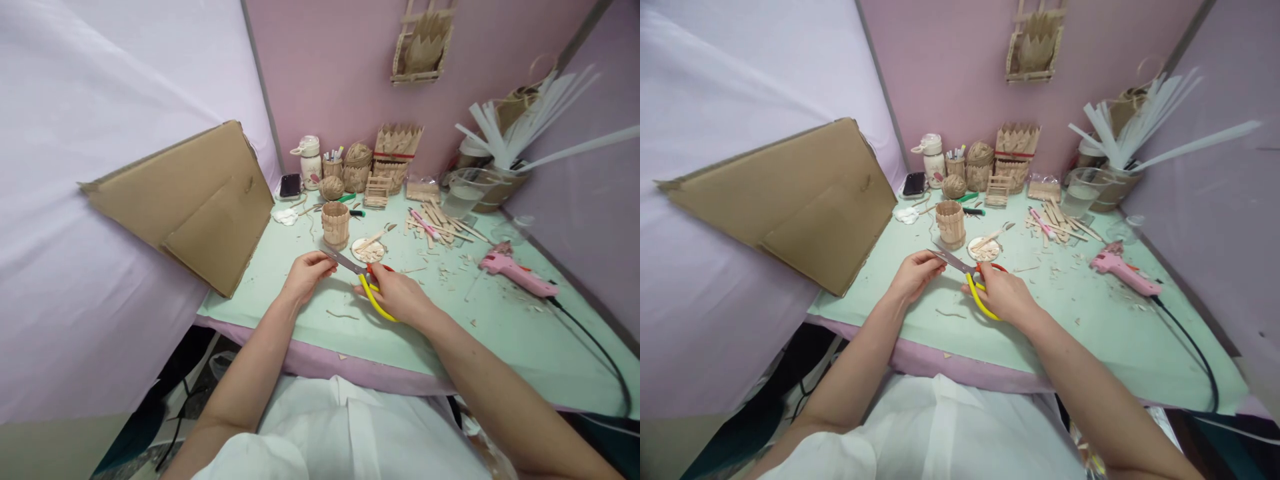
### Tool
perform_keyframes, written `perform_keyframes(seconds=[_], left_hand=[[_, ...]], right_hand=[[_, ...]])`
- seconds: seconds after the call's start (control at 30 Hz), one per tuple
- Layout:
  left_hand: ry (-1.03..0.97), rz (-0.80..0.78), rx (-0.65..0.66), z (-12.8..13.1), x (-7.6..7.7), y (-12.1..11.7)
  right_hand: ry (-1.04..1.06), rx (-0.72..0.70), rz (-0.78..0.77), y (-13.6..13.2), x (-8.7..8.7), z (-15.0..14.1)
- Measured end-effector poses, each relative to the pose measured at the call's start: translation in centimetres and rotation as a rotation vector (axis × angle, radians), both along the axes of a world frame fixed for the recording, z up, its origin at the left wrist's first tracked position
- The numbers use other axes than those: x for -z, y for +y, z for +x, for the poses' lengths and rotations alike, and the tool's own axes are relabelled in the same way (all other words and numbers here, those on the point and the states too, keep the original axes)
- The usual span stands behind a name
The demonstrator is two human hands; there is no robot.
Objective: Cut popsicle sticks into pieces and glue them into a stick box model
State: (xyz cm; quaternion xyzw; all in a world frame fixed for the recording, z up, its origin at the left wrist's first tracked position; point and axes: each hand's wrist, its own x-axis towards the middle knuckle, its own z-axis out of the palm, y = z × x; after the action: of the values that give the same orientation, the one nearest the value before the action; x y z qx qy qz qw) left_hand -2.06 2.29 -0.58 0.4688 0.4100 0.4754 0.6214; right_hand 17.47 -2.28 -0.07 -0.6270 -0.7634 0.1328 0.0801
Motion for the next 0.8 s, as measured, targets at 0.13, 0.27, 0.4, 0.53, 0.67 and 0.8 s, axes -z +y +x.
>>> perform_keyframes(seconds=[0.13, 0.27, 0.4, 0.53, 0.67, 0.8], left_hand=[[-0.021, 0.006, -0.003, 0.02, 0.03, -0.08], [-0.012, 0.009, 0.007, -0.02, 0.07, -0.09], [-0.015, 0.01, 0.016, -0.07, 0.26, -0.02], [0.001, 0.01, 0.027, -0.14, 0.34, 0.02], [0.042, 0.04, 0.029, -0.27, 0.36, 0.04], [0.032, 0.067, 0.045, -0.4, 0.44, 0.06]], right_hand=[[-0.012, 0.005, 0.006, -0.08, -0.13, -0.11], [-0.037, 0.007, -0.008, -0.05, -0.2, -0.17], [-0.057, -0.007, -0.007, -0.09, -0.17, -0.16], [-0.068, -0.025, 0.009, -0.19, -0.14, -0.08], [-0.083, -0.037, 0.021, -0.26, -0.32, 0.04], [-0.089, -0.042, 0.019, -0.31, -0.48, 0.12]])
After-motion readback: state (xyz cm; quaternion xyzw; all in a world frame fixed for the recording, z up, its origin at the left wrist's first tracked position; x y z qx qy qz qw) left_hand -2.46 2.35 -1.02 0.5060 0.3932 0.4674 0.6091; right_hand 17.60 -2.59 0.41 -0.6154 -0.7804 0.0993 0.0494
